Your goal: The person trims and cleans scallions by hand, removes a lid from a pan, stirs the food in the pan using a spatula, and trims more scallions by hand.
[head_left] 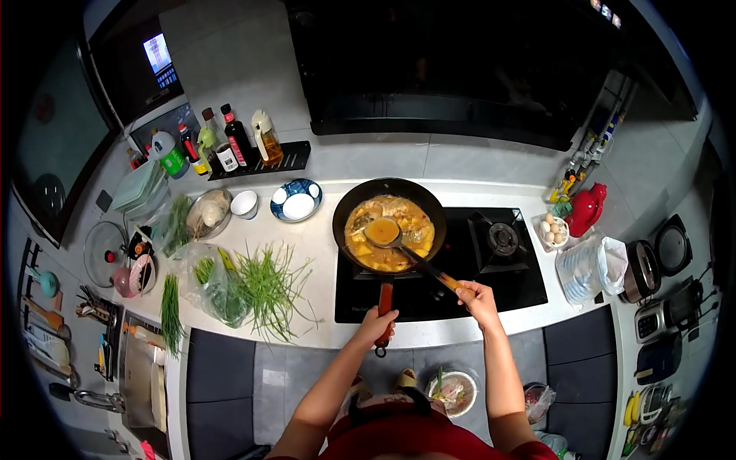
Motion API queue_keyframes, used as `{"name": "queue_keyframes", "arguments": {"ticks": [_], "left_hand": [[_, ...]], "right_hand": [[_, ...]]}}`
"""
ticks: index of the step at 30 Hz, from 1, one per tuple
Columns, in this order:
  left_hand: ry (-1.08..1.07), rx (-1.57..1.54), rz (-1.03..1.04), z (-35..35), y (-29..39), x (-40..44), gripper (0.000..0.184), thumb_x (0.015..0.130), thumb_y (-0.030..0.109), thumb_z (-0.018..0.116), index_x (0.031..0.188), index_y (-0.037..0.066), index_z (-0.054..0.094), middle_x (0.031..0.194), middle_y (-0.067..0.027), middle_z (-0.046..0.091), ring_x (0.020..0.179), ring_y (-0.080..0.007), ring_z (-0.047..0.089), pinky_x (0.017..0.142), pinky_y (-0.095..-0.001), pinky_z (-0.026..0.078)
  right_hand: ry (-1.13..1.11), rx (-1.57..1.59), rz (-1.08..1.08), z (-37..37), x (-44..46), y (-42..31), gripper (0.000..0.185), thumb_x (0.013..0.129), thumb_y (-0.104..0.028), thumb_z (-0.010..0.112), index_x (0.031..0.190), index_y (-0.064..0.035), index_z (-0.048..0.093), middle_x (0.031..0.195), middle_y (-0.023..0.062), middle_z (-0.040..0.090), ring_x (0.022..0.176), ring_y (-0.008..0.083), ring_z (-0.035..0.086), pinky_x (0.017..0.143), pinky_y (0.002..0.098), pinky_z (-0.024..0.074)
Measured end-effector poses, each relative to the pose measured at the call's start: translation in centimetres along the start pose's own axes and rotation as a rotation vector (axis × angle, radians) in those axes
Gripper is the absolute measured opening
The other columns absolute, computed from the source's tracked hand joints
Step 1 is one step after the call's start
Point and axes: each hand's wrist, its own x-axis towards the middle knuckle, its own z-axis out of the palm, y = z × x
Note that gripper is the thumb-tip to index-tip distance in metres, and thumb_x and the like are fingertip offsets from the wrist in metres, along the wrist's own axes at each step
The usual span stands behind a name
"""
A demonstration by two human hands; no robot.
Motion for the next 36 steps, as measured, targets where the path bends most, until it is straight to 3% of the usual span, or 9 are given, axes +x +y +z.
{"name": "queue_keyframes", "arguments": {"ticks": [3, 5, 7, 12, 15, 20, 23, 29, 36], "left_hand": [[0.005, -0.002, 0.011, 0.1, 0.1, -0.1, 0.023, 0.084, 0.022, 0.060, 0.086, 0.008, 0.042, 0.063, -0.0016, 0.051, 0.050, -0.0113, 0.051, 0.045, -0.0257, 0.043], [-0.001, -0.007, 0.035, -0.1, -0.6, 0.4, 0.022, 0.084, 0.022, 0.060, 0.085, 0.008, 0.042, 0.063, -0.0015, 0.051, 0.050, -0.0111, 0.051, 0.045, -0.0255, 0.043], [-0.006, -0.014, 0.029, -0.1, -0.5, 0.3, 0.022, 0.084, 0.021, 0.060, 0.085, 0.008, 0.042, 0.063, -0.0014, 0.051, 0.050, -0.0111, 0.051, 0.045, -0.0255, 0.044], [-0.008, -0.038, 0.024, -0.1, -0.5, 0.3, 0.024, 0.083, 0.022, 0.060, 0.089, 0.005, 0.043, 0.062, -0.0021, 0.052, 0.049, -0.0118, 0.052, 0.045, -0.0266, 0.045], [-0.010, -0.032, 0.028, -0.1, -0.5, 0.2, 0.024, 0.083, 0.022, 0.060, 0.089, 0.006, 0.043, 0.062, -0.0022, 0.052, 0.049, -0.0118, 0.052, 0.045, -0.0264, 0.045], [-0.009, -0.023, 0.025, -0.2, -0.6, 0.4, 0.024, 0.084, 0.021, 0.060, 0.089, 0.006, 0.043, 0.063, -0.0023, 0.052, 0.049, -0.0119, 0.052, 0.047, -0.0262, 0.046], [-0.012, -0.025, 0.024, -0.2, -0.6, 0.4, 0.024, 0.084, 0.021, 0.060, 0.089, 0.006, 0.042, 0.063, -0.0023, 0.052, 0.049, -0.0120, 0.052, 0.047, -0.0265, 0.046], [0.014, -0.017, -0.006, 0.2, 0.4, -0.4, 0.024, 0.084, 0.021, 0.060, 0.088, 0.006, 0.042, 0.062, -0.0022, 0.051, 0.049, -0.0120, 0.052, 0.047, -0.0261, 0.046], [0.001, -0.007, 0.038, 0.0, -0.7, 0.4, 0.022, 0.084, 0.022, 0.060, 0.085, 0.007, 0.043, 0.063, -0.0021, 0.051, 0.050, -0.0119, 0.052, 0.046, -0.0260, 0.044]], "right_hand": [[0.092, -0.102, -0.140, 1.7, 1.2, -0.4, 0.028, 0.080, -0.010, 0.063, 0.103, 0.0038, 0.060, 0.077, 0.0055, 0.063, 0.065, 0.0097, 0.057, 0.060, 0.0228, 0.0454], [0.222, -0.590, -0.299, 2.6, 1.1, -1.9, 0.033, 0.075, -0.015, 0.065, 0.106, -0.0021, 0.059, 0.089, 0.0192, 0.063, 0.080, 0.0290, 0.063, 0.069, 0.0326, 0.0487], [0.319, -0.722, -0.533, 3.7, 1.8, -1.8, 0.031, 0.075, -0.014, 0.063, 0.104, -0.0026, 0.060, 0.088, 0.0198, 0.062, 0.081, 0.0330, 0.061, 0.067, 0.0363, 0.0491], [0.405, -0.985, -0.607, 5.2, 2.4, -1.9, 0.038, 0.072, -0.007, 0.063, 0.109, 0.0001, 0.055, 0.077, 0.0135, 0.057, 0.070, 0.0309, 0.058, 0.062, 0.0373, 0.0467], [0.526, -1.076, -0.728, 5.4, 3.7, -0.6, 0.033, 0.074, -0.006, 0.059, 0.107, -0.0002, 0.056, 0.079, 0.0113, 0.054, 0.070, 0.0286, 0.056, 0.060, 0.0361, 0.0467], [0.575, -1.162, -0.650, 6.9, 5.2, 0.7, 0.043, 0.064, -0.001, 0.057, 0.107, -0.0072, 0.059, 0.083, 0.0081, 0.052, 0.076, 0.0248, 0.053, 0.063, 0.0332, 0.0464], [0.556, -1.216, -0.599, 7.1, 6.0, 1.4, 0.043, 0.064, -0.002, 0.059, 0.107, -0.0092, 0.059, 0.084, 0.0080, 0.052, 0.074, 0.0253, 0.054, 0.061, 0.0339, 0.0474], [0.163, -1.118, -0.362, 7.5, 6.0, 0.7, 0.047, 0.065, -0.004, 0.060, 0.112, -0.0114, 0.057, 0.078, 0.0132, 0.060, 0.067, 0.0300, 0.061, 0.057, 0.0385, 0.0498], [0.231, -0.982, -0.509, 9.3, 5.5, 1.1, 0.044, 0.071, -0.012, 0.062, 0.115, -0.0130, 0.057, 0.074, 0.0151, 0.061, 0.064, 0.0313, 0.061, 0.056, 0.0400, 0.0494]]}}
